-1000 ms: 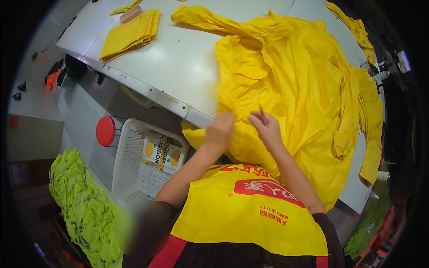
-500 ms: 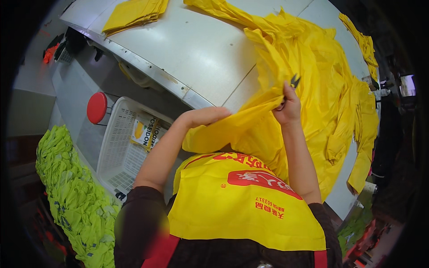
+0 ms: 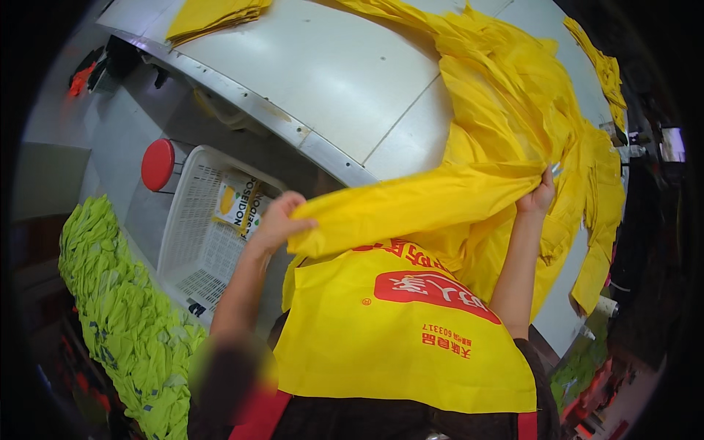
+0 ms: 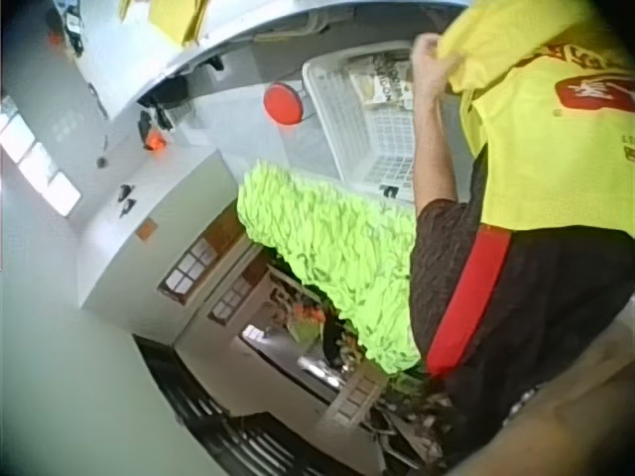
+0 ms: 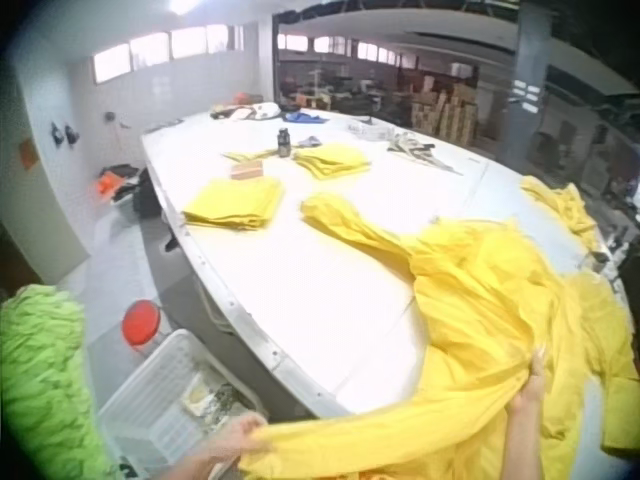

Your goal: The person folds a yellow garment on a white table, then unfolds it and uses scissors to cut small sections of the fabric. The person continues to manipulate and fold the garment throughout the clip.

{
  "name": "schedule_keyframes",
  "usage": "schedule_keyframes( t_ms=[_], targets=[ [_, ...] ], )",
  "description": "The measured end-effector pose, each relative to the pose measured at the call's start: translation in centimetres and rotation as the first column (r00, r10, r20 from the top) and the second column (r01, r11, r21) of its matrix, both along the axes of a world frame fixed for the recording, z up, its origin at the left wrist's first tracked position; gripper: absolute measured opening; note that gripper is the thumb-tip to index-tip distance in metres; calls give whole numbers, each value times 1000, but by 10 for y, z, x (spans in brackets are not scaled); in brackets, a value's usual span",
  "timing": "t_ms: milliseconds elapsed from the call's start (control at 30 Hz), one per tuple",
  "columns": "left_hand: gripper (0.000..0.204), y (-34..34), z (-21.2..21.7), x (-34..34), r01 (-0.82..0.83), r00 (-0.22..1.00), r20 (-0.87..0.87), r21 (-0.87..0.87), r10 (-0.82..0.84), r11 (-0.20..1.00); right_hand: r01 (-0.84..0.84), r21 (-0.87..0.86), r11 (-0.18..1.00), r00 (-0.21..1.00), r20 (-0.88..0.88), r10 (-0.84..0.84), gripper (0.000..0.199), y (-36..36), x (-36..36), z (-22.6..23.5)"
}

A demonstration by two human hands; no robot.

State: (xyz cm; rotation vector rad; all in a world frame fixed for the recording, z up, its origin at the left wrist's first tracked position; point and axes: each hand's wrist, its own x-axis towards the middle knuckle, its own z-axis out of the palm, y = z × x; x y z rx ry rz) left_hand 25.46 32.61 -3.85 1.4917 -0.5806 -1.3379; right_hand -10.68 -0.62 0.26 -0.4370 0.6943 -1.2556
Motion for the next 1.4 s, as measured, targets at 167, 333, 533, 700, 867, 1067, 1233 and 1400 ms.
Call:
schedule_keyframes(
  t_ms=[167,333,533,700,867,1067,1233,1400],
  targets=[
    [78,-17,47,12,-396,918,-93,-302,386,867,0,83,997,996,-92,7,37,-4,-35,-42],
    [74,-27,62,-13,-494,859,-103,-427,502,758,23,105,994,977,-214,0,35,5,-41,-64],
    [66,-40,86,-44,-510,819,-23,-487,573,709,108,60,992,824,-563,-56,18,19,-47,-81],
    [59,-53,65,-36,-378,773,249,-559,584,738,176,-155,972,659,-715,-233,16,22,-52,-103],
    [26,-41,1,87,-710,290,373,-533,881,460,-536,-250,806,409,-912,-10,22,74,37,-36],
    [36,40,-97,234,-934,-214,760,-342,614,99,-680,-596,428,634,-771,-65,28,117,41,34],
    [34,-103,-32,52,-336,352,676,-555,648,761,-227,-471,852,136,-882,-451,18,74,-111,-39],
    [67,-183,-2,-216,616,455,889,-269,-56,741,225,-355,907,-356,-897,-263,35,43,-271,-66]
  ],
)
